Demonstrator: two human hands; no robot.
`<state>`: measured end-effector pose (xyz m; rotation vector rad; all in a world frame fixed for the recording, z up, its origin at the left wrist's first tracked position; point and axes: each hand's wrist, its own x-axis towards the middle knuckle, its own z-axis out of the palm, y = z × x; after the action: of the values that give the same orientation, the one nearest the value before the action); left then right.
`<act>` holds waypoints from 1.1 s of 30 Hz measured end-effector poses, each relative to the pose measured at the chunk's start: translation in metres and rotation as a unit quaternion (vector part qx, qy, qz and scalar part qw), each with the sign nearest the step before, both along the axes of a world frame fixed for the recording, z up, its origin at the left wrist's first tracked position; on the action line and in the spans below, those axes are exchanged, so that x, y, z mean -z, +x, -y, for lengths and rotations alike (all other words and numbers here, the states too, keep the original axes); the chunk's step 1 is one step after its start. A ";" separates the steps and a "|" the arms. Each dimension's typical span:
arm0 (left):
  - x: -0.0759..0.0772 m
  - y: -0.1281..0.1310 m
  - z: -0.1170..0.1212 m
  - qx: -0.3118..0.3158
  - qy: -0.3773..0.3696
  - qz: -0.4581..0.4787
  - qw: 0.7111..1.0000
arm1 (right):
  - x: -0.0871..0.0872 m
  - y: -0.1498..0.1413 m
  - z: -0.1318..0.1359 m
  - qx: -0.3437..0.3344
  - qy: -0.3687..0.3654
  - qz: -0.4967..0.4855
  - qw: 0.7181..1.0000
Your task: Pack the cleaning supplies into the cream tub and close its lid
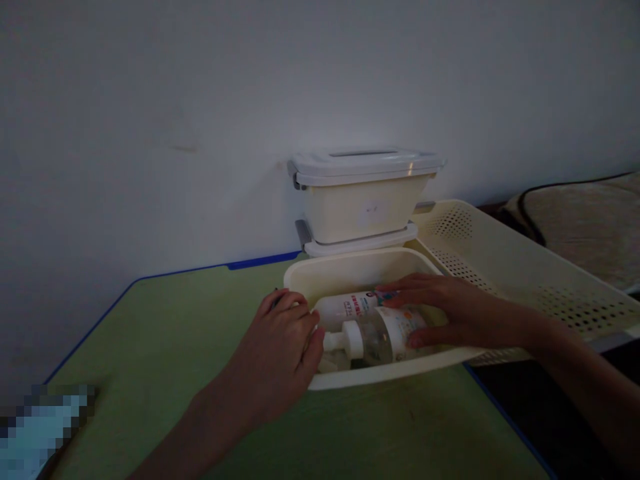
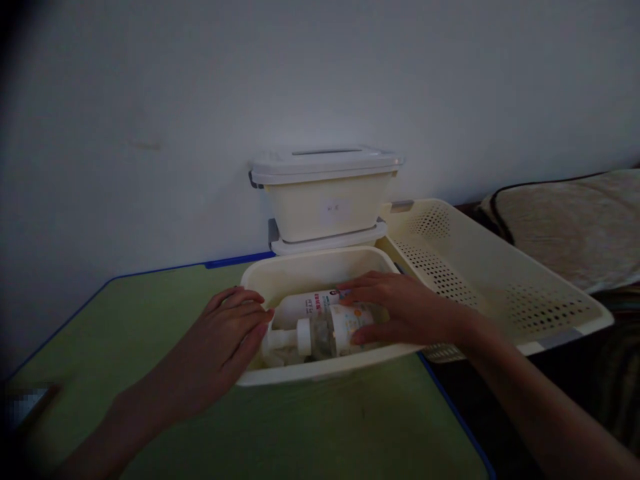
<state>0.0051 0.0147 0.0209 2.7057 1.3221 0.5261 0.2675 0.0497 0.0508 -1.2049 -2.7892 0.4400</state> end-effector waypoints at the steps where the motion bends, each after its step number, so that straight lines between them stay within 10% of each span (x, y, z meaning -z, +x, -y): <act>1: -0.001 0.000 0.000 -0.001 -0.003 -0.003 1.000 | 0.001 0.000 0.000 -0.001 0.001 0.000 1.000; 19: -0.016 0.001 -0.002 0.025 -0.014 -0.110 0.994 | 0.003 0.002 -0.002 0.020 -0.021 -0.053 0.998; 27: -0.036 -0.009 -0.025 0.046 0.064 0.115 0.990 | -0.025 0.016 -0.018 0.077 0.037 -0.202 0.976; 33: -0.084 -0.011 -0.079 -0.036 0.098 0.283 0.953 | -0.065 0.048 -0.058 0.279 0.203 -0.337 0.876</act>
<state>-0.0061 0.0938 0.1049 2.3566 1.2483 1.3791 0.3153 0.1081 0.1158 -1.3343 -1.7335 0.1551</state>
